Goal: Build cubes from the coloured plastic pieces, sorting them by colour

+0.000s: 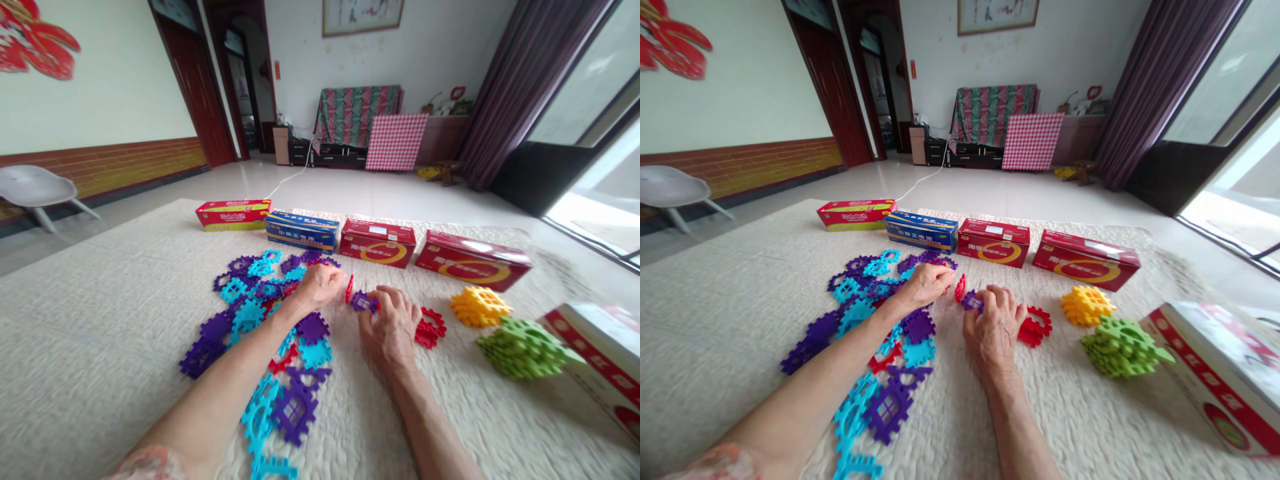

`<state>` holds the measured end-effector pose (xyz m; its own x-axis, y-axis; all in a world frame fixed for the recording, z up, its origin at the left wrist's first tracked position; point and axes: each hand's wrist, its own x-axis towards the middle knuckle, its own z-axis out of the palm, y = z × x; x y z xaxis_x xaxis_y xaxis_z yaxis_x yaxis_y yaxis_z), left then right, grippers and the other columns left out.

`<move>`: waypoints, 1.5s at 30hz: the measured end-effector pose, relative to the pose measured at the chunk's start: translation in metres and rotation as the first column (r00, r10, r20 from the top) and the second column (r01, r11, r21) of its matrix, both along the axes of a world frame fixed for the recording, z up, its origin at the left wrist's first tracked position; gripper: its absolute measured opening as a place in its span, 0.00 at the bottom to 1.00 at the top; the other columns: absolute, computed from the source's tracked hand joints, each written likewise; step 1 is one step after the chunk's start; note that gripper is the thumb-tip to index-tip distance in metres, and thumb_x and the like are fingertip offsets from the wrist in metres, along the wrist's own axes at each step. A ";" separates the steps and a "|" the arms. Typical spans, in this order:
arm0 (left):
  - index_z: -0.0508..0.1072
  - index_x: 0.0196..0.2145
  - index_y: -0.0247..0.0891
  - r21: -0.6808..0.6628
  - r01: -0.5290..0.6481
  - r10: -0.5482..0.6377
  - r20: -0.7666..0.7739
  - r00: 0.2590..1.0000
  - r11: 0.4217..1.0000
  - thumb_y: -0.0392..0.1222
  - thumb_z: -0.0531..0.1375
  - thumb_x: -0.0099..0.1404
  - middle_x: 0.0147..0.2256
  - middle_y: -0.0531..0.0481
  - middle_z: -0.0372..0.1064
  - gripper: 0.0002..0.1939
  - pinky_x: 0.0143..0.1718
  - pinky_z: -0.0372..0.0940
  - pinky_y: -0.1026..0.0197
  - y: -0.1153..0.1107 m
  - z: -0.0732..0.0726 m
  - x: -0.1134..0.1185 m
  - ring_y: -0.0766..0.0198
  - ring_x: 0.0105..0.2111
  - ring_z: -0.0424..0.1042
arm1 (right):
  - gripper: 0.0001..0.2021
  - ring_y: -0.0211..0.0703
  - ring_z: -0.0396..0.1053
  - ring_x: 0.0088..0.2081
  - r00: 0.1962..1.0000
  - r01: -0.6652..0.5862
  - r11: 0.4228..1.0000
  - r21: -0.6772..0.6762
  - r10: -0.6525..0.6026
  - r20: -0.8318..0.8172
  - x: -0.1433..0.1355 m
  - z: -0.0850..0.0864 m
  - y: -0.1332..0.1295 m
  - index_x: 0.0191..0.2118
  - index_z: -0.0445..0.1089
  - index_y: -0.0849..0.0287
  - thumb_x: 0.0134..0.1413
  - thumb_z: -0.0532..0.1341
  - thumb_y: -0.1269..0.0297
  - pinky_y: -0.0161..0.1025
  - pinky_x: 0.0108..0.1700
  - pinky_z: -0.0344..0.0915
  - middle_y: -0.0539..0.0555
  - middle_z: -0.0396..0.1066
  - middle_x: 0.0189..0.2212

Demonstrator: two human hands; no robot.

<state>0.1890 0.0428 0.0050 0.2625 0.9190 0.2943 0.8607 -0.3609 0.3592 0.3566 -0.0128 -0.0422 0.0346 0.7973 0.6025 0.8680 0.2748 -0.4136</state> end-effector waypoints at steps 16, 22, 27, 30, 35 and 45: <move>0.74 0.44 0.36 0.043 -0.006 0.016 -0.239 0.971 0.999 0.42 0.55 0.63 0.45 0.42 0.70 0.15 0.54 0.62 0.56 0.025 -0.031 -0.040 0.55 0.48 0.69 | 0.18 0.59 0.51 0.62 0.919 -0.308 0.912 -0.272 0.359 0.164 -0.009 0.004 -0.009 0.50 0.69 0.49 0.56 0.53 0.69 0.63 0.58 0.45 0.51 0.62 0.60; 0.73 0.48 0.36 -0.085 -0.061 0.037 -0.262 0.964 0.994 0.45 0.57 0.59 0.47 0.43 0.68 0.21 0.52 0.63 0.60 0.021 -0.018 -0.043 0.57 0.47 0.71 | 0.14 0.57 0.56 0.58 0.925 -0.309 0.911 -0.273 0.354 0.135 -0.009 0.007 -0.008 0.46 0.71 0.55 0.54 0.56 0.68 0.59 0.57 0.45 0.56 0.71 0.50; 0.76 0.41 0.39 -0.115 -0.079 0.046 -0.268 0.962 0.990 0.43 0.58 0.56 0.43 0.47 0.70 0.15 0.46 0.65 0.62 0.021 -0.014 -0.043 0.59 0.41 0.72 | 0.14 0.54 0.58 0.56 0.934 -0.308 0.920 -0.240 0.340 0.105 -0.011 0.011 -0.010 0.46 0.70 0.54 0.55 0.55 0.68 0.60 0.58 0.43 0.56 0.71 0.50; 0.76 0.37 0.39 -0.112 -0.026 -0.003 -0.252 0.968 0.993 0.42 0.58 0.55 0.41 0.48 0.71 0.13 0.43 0.66 0.62 0.021 -0.014 -0.044 0.60 0.39 0.72 | 0.19 0.59 0.52 0.61 0.921 -0.337 0.904 -0.265 0.375 0.107 -0.014 0.010 -0.011 0.53 0.66 0.52 0.55 0.54 0.68 0.63 0.58 0.41 0.55 0.65 0.57; 0.74 0.36 0.38 -0.130 0.051 -0.078 -0.205 0.976 0.990 0.43 0.60 0.54 0.40 0.48 0.70 0.12 0.41 0.65 0.62 0.019 -0.009 -0.043 0.60 0.38 0.71 | 0.18 0.60 0.52 0.61 0.909 -0.339 0.891 -0.302 0.393 0.140 -0.016 0.007 -0.011 0.53 0.65 0.53 0.56 0.55 0.65 0.63 0.58 0.40 0.56 0.67 0.55; 0.74 0.33 0.38 -0.100 0.063 -0.078 -0.155 0.985 0.993 0.39 0.60 0.53 0.37 0.48 0.69 0.08 0.38 0.64 0.62 0.019 -0.015 -0.039 0.62 0.35 0.70 | 0.07 0.51 0.63 0.48 0.939 -0.267 0.929 -0.256 0.311 0.149 -0.014 0.009 -0.007 0.40 0.70 0.54 0.56 0.58 0.65 0.57 0.56 0.44 0.54 0.72 0.39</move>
